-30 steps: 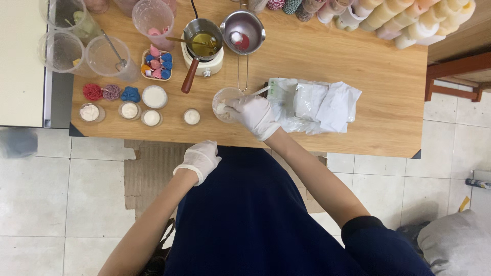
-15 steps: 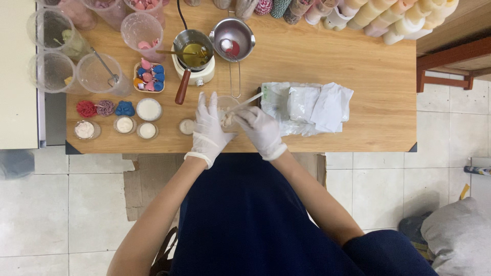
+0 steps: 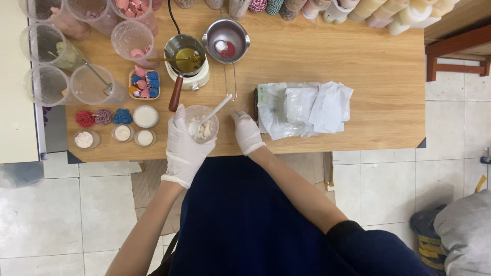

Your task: The person measures out pieces of white wax into a small clear cup using a spoon and then pours a yellow liquid from a small heated pot into the cup.

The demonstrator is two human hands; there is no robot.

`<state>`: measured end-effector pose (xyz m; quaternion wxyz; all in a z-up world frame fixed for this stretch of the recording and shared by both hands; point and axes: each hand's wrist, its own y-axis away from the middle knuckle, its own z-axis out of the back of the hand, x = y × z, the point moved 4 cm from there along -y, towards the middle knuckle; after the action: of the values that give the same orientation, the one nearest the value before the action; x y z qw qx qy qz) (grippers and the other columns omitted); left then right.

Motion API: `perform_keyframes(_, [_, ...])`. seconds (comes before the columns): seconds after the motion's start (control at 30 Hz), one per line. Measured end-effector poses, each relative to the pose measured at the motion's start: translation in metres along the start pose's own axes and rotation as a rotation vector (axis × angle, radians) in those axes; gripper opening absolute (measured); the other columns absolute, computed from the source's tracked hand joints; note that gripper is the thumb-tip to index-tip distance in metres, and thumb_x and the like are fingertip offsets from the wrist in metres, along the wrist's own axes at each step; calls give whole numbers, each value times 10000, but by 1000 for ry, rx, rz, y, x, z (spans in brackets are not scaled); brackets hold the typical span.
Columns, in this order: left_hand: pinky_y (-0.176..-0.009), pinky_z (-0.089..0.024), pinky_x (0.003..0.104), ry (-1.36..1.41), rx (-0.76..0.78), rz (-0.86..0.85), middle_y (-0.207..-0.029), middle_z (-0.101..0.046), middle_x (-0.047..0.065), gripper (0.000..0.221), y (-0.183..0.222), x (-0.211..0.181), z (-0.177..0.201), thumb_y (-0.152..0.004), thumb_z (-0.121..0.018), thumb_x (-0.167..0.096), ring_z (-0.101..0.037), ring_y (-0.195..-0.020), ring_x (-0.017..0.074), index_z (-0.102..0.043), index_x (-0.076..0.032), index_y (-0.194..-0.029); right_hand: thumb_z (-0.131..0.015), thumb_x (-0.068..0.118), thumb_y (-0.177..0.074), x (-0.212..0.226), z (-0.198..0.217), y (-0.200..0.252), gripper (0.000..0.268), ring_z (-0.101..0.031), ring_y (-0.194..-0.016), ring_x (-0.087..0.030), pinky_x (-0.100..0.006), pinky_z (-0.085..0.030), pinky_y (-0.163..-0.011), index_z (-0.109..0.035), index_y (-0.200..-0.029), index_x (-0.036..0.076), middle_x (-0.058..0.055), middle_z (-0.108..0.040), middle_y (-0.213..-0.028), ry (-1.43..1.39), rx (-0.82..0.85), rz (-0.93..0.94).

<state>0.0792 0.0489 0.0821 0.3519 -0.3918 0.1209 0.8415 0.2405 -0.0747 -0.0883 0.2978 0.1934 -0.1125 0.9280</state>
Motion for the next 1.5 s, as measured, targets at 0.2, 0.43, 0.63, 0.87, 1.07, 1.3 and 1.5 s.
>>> perform_keyframes(0.2, [-979, -494, 488, -26, 17, 49, -1382, -453, 292, 1036, 15, -7, 9, -694, -890, -234, -548, -1228, 457, -326, 14, -1527, -580, 66, -954, -22, -63, -24, 577, -450, -1413, -336, -371, -381, -1168, -438, -1489, -96, -249, -507, -1482, 394, 86, -55])
perform_keyframes(0.43, [-972, -508, 468, 2, 34, 84, -1363, -481, 262, 1006, 17, -17, 21, -723, -881, -261, -572, -1221, 422, -334, 5, -1524, -560, -9, -877, 9, -55, -24, 608, -406, -1444, -367, -358, -373, -1203, -471, -1478, -36, -244, -511, -1502, 69, -57, 33])
perform_keyframes(0.63, [-1014, -505, 452, 34, -4, 48, -1360, -483, 255, 999, 18, -20, 38, -732, -888, -241, -577, -1231, 403, -344, 24, -1526, -699, 105, -940, 30, 89, 26, 257, -654, -1130, -299, -393, -535, -948, -675, -1196, 90, -92, -715, -1189, -172, -84, 96])
perform_keyframes(0.87, [-1027, -481, 452, 65, 10, 83, -1383, -462, 276, 1052, 36, -16, 35, -695, -902, -234, -544, -1257, 418, -326, 37, -1532, -871, 261, -914, -70, 256, 56, 547, -556, -1051, -404, -457, -467, -888, -593, -1247, -72, -266, -541, -1178, 222, -562, -373])
perform_keyframes(1.07, [-1027, -491, 454, 45, -2, 43, -1369, -467, 273, 1071, 38, -11, 30, -692, -910, -245, -554, -1245, 424, -320, 24, -1545, -931, 272, -736, -138, 238, 60, 629, -563, -942, -308, -410, -492, -823, -618, -1188, -33, -198, -521, -1136, -46, -472, -724])
perform_keyframes(1.3, [-1011, -493, 479, 18, -54, 86, -1371, -493, 269, 1057, 39, -9, 43, -675, -923, -250, -562, -1240, 430, -351, 19, -1522, -604, -151, -906, -25, 236, 61, 255, -594, -928, -236, -294, -470, -721, -685, -1076, 20, -109, -667, -1154, -64, -541, -123])
perform_keyframes(1.5, [-994, -507, 475, -53, -104, 60, -1336, -523, 237, 1017, 39, -11, 42, -666, -925, -289, -586, -1215, 417, -398, -25, -1495, -729, 109, -768, 66, 80, 35, 169, -684, -972, -299, -358, -596, -793, -792, -921, 143, -37, -729, -1092, -81, 37, 134])
